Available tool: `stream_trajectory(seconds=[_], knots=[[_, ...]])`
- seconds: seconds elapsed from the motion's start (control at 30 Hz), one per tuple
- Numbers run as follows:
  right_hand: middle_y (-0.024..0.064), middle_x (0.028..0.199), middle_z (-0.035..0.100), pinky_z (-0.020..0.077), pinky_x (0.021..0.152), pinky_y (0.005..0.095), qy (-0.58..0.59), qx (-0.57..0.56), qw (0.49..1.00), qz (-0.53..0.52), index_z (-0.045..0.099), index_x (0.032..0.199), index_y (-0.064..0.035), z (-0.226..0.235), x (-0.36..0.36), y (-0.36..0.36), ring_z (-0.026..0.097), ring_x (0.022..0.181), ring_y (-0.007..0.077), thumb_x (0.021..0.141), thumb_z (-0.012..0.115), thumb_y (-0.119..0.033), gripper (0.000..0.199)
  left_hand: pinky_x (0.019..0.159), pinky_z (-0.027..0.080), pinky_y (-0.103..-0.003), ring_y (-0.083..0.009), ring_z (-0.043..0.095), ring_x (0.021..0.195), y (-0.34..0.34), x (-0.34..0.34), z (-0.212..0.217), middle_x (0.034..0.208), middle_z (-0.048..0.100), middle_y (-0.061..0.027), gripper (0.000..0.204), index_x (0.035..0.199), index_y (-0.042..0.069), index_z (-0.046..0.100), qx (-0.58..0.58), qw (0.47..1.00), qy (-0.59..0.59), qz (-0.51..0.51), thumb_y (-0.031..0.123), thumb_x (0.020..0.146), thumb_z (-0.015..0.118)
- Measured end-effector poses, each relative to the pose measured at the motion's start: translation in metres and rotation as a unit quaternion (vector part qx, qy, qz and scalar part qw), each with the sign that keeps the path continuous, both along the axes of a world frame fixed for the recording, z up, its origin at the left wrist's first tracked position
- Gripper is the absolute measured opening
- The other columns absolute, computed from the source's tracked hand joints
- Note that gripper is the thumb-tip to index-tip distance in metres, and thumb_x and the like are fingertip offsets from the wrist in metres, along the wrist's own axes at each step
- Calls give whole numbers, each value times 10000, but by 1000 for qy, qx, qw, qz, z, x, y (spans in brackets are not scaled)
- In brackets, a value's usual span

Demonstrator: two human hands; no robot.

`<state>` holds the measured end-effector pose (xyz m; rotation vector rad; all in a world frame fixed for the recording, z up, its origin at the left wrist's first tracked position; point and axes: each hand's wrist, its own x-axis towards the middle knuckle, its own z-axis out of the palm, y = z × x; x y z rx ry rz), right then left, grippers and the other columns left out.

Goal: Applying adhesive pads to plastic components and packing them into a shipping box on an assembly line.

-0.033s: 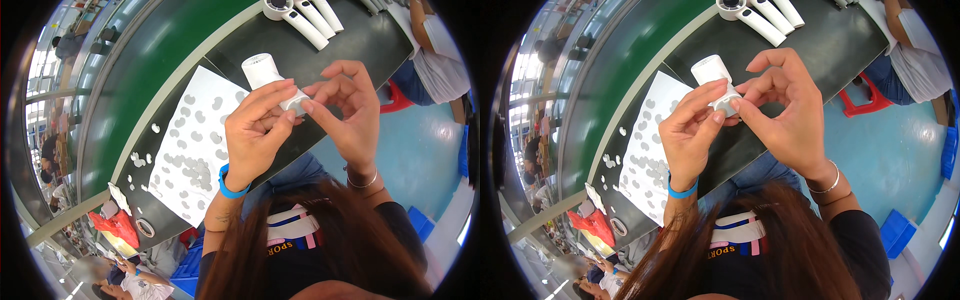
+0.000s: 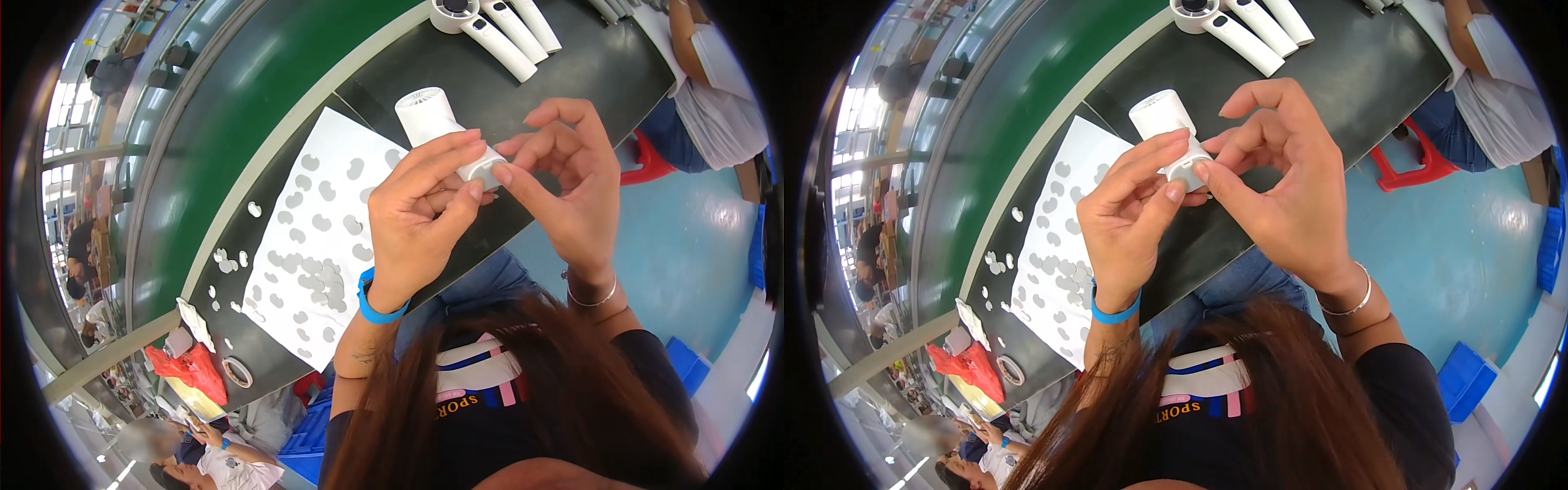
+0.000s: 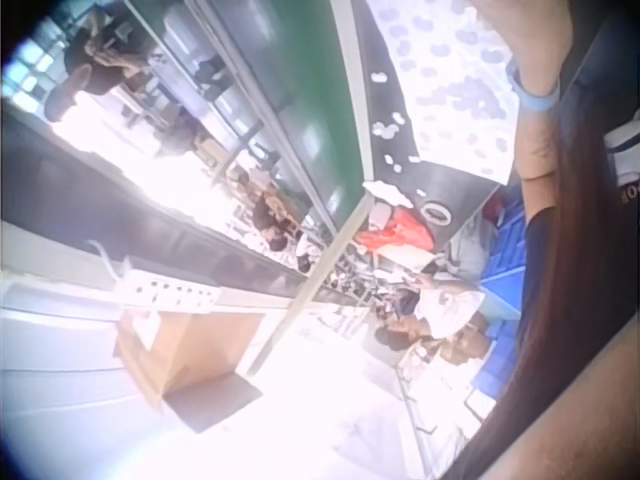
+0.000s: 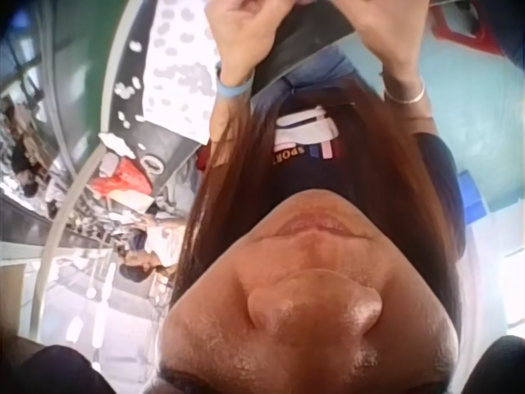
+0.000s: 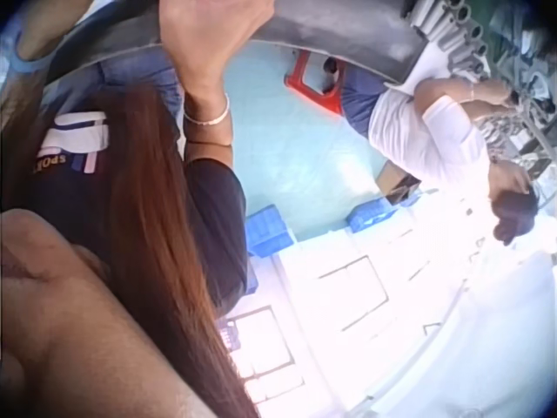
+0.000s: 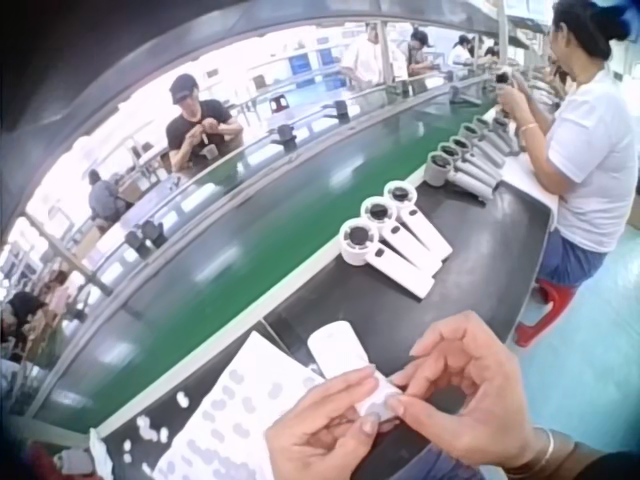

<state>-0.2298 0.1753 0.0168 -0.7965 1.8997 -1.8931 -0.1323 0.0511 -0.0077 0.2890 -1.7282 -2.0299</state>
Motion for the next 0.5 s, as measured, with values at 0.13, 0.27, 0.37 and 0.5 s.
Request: stream_trajectory(seconds=[0.13, 0.27, 0.37, 0.5], knots=[[35, 814, 602, 454, 761, 236, 87, 97, 992, -4, 490, 1098, -34, -1, -10, 1, 591, 851, 124, 742, 700, 10, 416, 743, 580, -293, -172, 632, 838, -4, 4, 2, 1205, 552, -181, 300, 1109, -61, 611, -3, 1000, -7, 13, -106, 819, 550], [58, 968, 622, 454, 677, 232, 127, 23, 990, 62, 562, 1104, -53, -20, -34, -5, 600, 776, 128, 752, 679, -9, 374, 758, 572, -288, -172, 640, 839, -13, 7, 7, 1221, 540, -171, 317, 1130, -74, 588, 49, 999, -4, 4, -123, 823, 523], [75, 1132, 580, 463, 714, 257, 111, 20, 980, 163, 538, 1186, -59, -32, -30, -27, 589, 858, 152, 768, 621, 29, 436, 736, 566, -282, -179, 644, 837, -24, 12, 6, 1224, 540, -177, 313, 1144, -69, 568, 61, 998, -3, -4, -107, 837, 520], [99, 1141, 575, 485, 774, 299, 213, 87, 951, 209, 527, 1178, -61, -42, -17, -53, 592, 969, 241, 762, 588, 46, 434, 691, 559, -259, -171, 649, 790, -28, 14, 9, 1198, 559, -166, 265, 1090, -52, 563, 96, 995, 11, 4, -87, 827, 562]])
